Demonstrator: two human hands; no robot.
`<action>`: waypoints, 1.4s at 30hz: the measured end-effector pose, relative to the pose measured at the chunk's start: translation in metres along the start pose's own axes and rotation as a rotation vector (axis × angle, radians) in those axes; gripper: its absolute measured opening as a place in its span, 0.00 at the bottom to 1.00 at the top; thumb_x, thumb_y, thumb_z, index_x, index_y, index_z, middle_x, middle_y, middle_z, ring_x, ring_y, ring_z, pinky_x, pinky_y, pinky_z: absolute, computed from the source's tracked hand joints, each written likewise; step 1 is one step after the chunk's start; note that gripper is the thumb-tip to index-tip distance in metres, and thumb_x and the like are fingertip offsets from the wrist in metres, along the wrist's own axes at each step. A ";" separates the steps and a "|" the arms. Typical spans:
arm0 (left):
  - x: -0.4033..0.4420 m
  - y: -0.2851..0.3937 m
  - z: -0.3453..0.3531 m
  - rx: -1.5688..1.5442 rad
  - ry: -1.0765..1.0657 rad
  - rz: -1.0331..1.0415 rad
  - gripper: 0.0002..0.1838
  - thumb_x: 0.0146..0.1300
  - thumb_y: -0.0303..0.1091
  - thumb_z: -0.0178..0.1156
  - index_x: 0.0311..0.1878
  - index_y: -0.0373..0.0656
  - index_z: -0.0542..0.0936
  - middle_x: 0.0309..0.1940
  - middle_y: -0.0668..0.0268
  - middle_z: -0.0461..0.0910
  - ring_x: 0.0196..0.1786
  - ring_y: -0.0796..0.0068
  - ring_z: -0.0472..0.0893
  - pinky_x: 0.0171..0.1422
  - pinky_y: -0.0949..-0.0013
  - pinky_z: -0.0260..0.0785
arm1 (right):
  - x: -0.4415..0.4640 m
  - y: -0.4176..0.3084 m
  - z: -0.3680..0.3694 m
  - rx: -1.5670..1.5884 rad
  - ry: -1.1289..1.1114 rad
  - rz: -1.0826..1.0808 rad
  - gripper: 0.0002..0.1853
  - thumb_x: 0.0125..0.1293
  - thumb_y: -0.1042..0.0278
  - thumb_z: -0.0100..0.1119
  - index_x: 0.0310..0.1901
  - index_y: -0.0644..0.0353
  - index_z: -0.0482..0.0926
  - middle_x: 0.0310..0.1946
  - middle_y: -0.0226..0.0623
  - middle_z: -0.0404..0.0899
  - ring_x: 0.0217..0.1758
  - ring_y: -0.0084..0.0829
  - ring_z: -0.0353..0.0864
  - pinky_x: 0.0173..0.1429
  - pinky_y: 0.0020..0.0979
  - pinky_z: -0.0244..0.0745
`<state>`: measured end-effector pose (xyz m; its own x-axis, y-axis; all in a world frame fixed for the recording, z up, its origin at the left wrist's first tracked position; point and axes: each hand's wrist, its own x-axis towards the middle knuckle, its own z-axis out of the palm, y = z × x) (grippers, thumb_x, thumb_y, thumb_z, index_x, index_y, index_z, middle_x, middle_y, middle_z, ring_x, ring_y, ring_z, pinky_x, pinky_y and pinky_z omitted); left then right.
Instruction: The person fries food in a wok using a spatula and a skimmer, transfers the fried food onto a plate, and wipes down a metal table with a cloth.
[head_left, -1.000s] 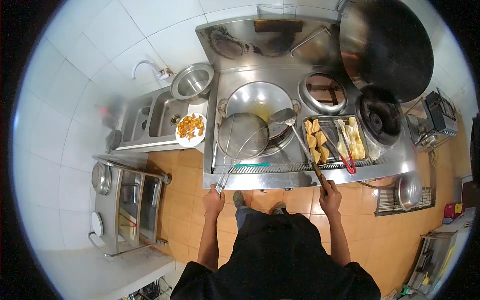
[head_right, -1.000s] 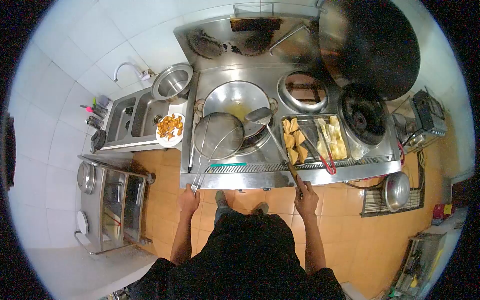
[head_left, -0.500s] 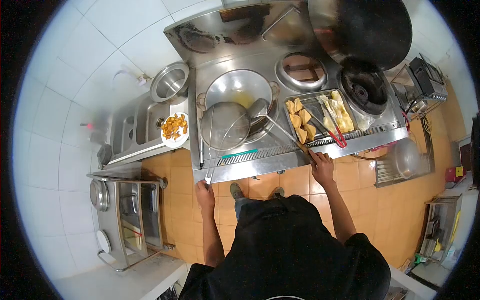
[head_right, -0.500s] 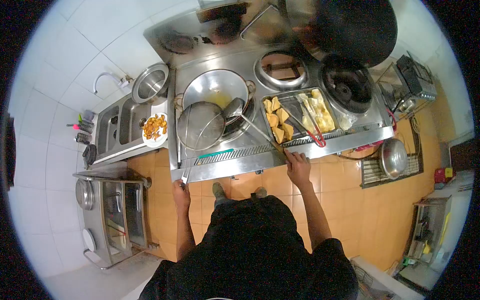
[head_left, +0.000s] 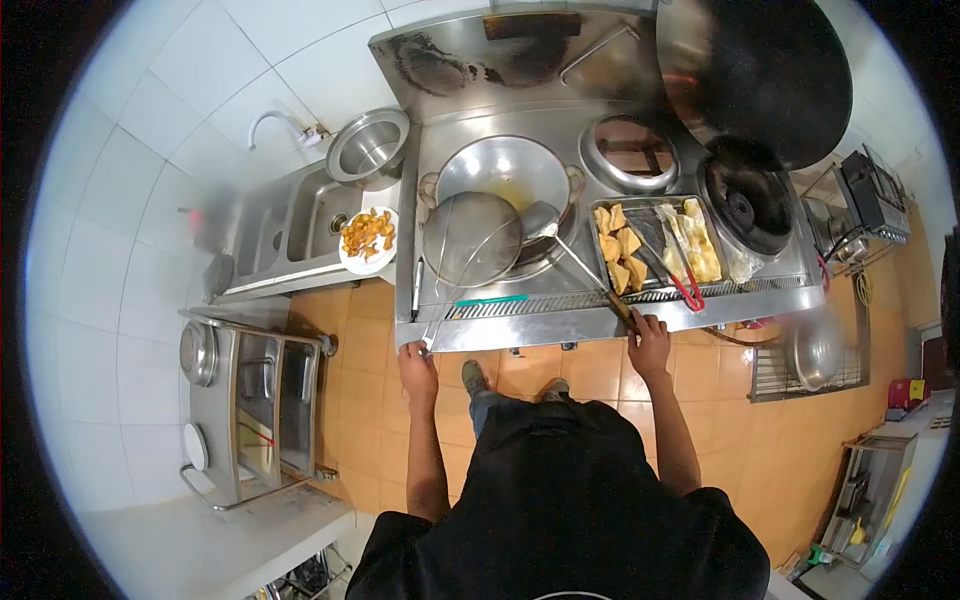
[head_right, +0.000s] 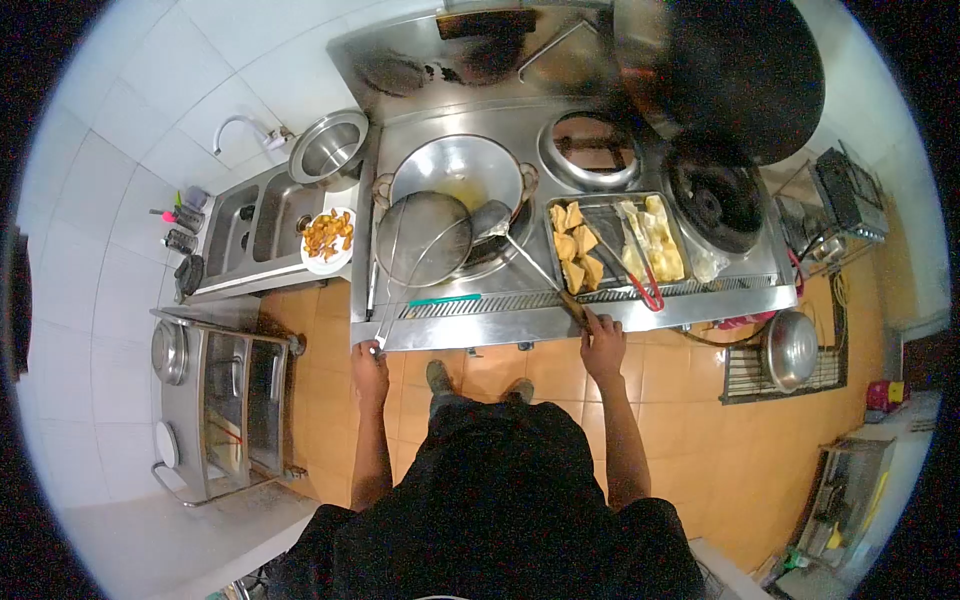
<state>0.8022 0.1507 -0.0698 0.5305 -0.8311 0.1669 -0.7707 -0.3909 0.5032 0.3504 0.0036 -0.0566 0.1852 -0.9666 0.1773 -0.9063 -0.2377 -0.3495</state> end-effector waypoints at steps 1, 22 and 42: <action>0.000 0.001 -0.001 0.000 0.002 0.000 0.17 0.55 0.22 0.66 0.48 0.42 0.74 0.49 0.55 0.74 0.53 0.49 0.74 0.55 0.53 0.69 | 0.000 -0.001 -0.001 -0.003 0.012 -0.002 0.27 0.60 0.67 0.62 0.64 0.46 0.74 0.49 0.38 0.76 0.50 0.45 0.74 0.53 0.49 0.71; 0.016 0.004 -0.032 -0.039 -0.075 0.057 0.06 0.66 0.34 0.60 0.43 0.46 0.81 0.40 0.65 0.82 0.45 0.59 0.78 0.47 0.56 0.67 | -0.122 -0.099 0.004 0.252 0.061 0.098 0.09 0.63 0.61 0.68 0.28 0.54 0.83 0.18 0.32 0.79 0.22 0.34 0.77 0.35 0.37 0.68; -0.054 0.099 0.027 -0.520 -0.585 0.305 0.13 0.73 0.38 0.55 0.40 0.39 0.84 0.22 0.66 0.84 0.24 0.74 0.81 0.32 0.69 0.71 | -0.194 -0.113 -0.064 0.402 -0.026 0.119 0.11 0.65 0.62 0.67 0.32 0.60 0.83 0.27 0.39 0.83 0.24 0.37 0.81 0.30 0.35 0.75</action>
<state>0.6878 0.1459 -0.0517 -0.0539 -0.9979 -0.0349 -0.5137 -0.0022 0.8580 0.3930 0.2244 0.0074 0.1024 -0.9904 0.0926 -0.7022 -0.1379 -0.6984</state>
